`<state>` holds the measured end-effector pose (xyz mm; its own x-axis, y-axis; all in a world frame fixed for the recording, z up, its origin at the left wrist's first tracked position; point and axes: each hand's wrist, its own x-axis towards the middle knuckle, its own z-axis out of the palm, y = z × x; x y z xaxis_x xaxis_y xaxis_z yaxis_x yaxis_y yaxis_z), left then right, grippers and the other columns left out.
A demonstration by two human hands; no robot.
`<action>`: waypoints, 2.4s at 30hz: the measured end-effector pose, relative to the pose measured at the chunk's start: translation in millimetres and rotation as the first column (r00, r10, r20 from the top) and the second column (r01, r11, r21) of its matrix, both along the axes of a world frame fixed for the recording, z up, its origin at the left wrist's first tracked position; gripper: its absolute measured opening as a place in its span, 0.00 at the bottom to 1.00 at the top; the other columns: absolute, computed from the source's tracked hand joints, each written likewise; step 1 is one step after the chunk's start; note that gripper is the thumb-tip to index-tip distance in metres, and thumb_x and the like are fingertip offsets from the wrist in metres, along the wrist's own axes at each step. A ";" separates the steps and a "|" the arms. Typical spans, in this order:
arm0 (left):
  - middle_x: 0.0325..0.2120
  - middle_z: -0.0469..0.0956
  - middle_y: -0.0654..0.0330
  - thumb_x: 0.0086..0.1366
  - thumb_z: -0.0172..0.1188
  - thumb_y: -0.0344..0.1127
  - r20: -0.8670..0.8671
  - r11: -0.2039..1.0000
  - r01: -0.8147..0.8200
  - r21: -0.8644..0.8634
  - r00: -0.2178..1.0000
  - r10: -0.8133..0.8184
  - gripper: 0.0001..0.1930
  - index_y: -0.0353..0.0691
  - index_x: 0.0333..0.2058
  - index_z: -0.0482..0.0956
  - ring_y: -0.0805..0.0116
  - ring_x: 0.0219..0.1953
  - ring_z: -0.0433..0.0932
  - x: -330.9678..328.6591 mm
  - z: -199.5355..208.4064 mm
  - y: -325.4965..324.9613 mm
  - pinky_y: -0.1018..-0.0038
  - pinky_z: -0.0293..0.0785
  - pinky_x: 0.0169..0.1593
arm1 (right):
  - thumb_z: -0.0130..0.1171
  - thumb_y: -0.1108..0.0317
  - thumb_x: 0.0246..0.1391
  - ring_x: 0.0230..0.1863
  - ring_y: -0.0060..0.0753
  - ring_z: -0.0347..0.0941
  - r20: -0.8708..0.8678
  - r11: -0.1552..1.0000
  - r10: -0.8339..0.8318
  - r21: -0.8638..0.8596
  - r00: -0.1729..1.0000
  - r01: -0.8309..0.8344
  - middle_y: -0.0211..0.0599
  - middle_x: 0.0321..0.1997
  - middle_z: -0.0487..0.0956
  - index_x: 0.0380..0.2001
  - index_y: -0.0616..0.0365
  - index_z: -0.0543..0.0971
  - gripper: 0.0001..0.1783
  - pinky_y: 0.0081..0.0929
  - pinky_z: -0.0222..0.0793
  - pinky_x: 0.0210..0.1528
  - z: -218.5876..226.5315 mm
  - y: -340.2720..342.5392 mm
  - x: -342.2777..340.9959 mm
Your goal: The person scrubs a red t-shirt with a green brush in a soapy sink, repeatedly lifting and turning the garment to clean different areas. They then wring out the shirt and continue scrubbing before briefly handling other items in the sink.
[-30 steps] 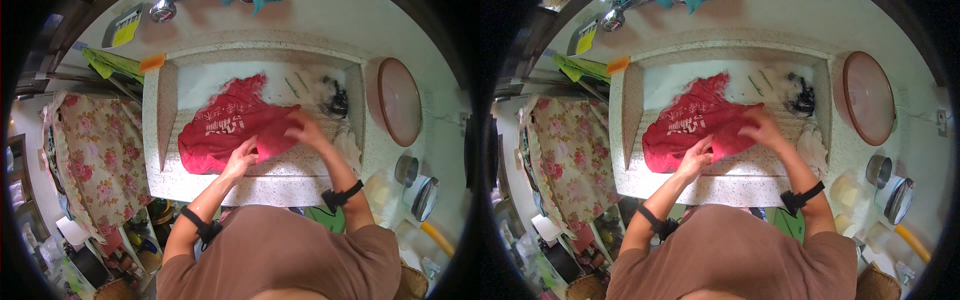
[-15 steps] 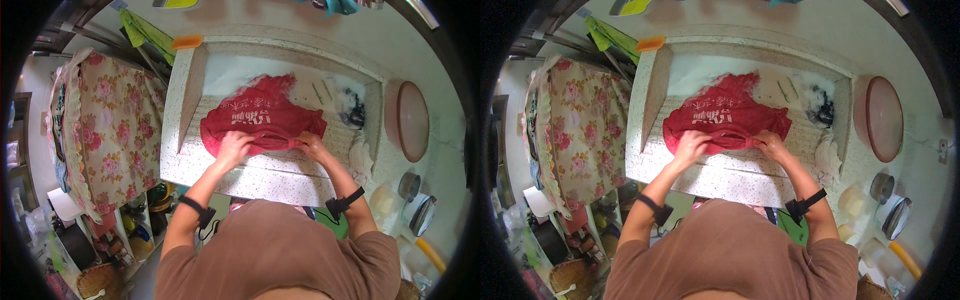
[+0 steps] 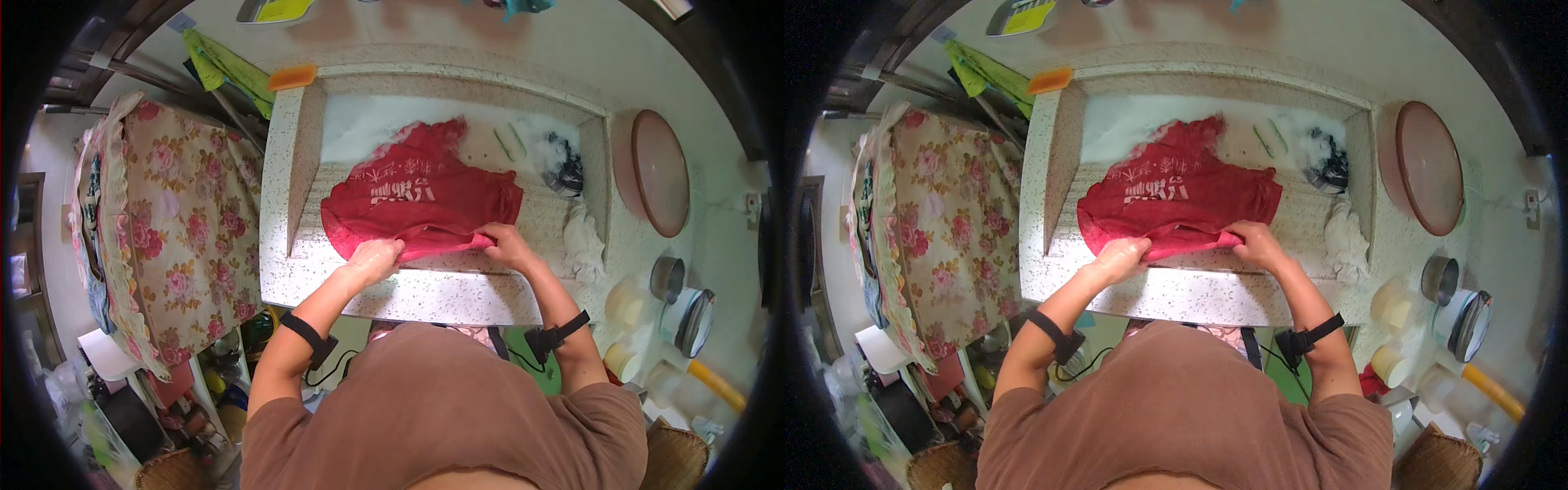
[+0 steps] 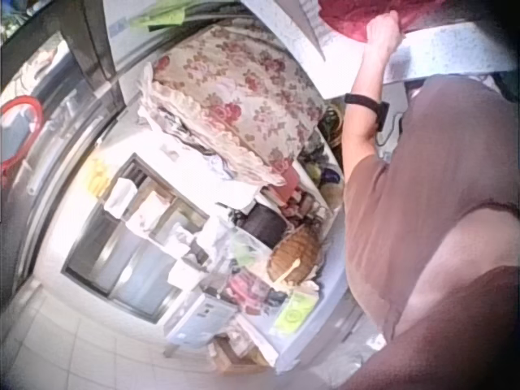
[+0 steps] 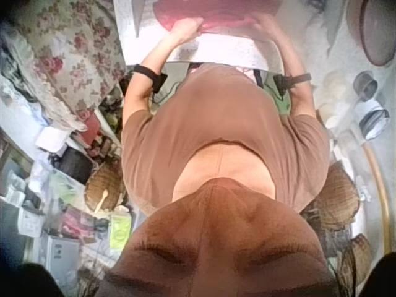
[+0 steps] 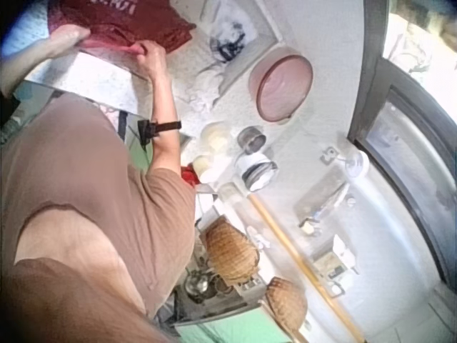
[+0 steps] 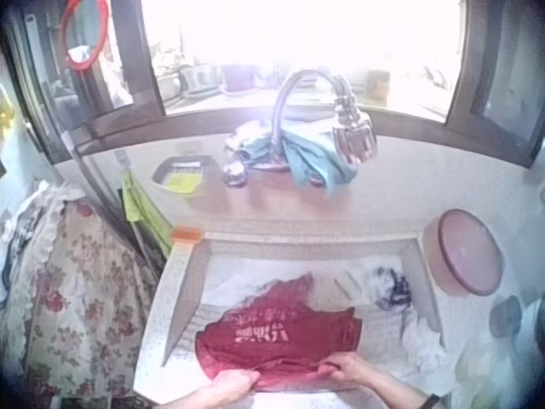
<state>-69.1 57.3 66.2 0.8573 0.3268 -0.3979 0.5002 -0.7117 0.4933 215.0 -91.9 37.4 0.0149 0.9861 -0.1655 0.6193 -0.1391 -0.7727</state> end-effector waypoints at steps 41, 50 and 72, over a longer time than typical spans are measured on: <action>0.29 0.78 0.63 0.71 0.50 0.40 0.399 0.699 -0.202 -0.686 0.698 0.594 0.13 0.37 0.43 0.75 0.78 0.27 0.75 45.1 84.1 137.8 0.79 0.74 0.33 | 0.53 0.72 0.61 0.32 0.19 0.69 -0.125 0.886 -0.258 0.364 0.958 0.286 0.29 0.30 0.78 0.39 0.60 0.79 0.07 0.19 0.67 0.38 239.5 84.7 94.1; 0.41 0.81 0.51 0.62 0.57 0.45 0.430 0.885 -0.073 -0.460 0.854 0.294 0.17 0.39 0.41 0.83 0.54 0.45 0.80 159.2 6.6 31.3 0.65 0.74 0.49 | 0.54 0.72 0.60 0.30 0.19 0.66 0.176 0.894 -0.324 0.377 0.930 0.240 0.31 0.26 0.76 0.37 0.62 0.78 0.06 0.21 0.66 0.36 283.4 61.7 106.0; 0.30 0.81 0.56 0.68 0.48 0.30 0.621 0.810 -0.308 -0.499 0.524 0.582 0.12 0.32 0.39 0.80 0.70 0.30 0.81 121.4 184.8 137.1 0.74 0.81 0.30 | 0.55 0.68 0.61 0.32 0.29 0.77 0.342 0.590 -0.597 0.800 0.726 0.109 0.41 0.33 0.81 0.42 0.57 0.79 0.09 0.24 0.70 0.37 314.2 52.7 169.2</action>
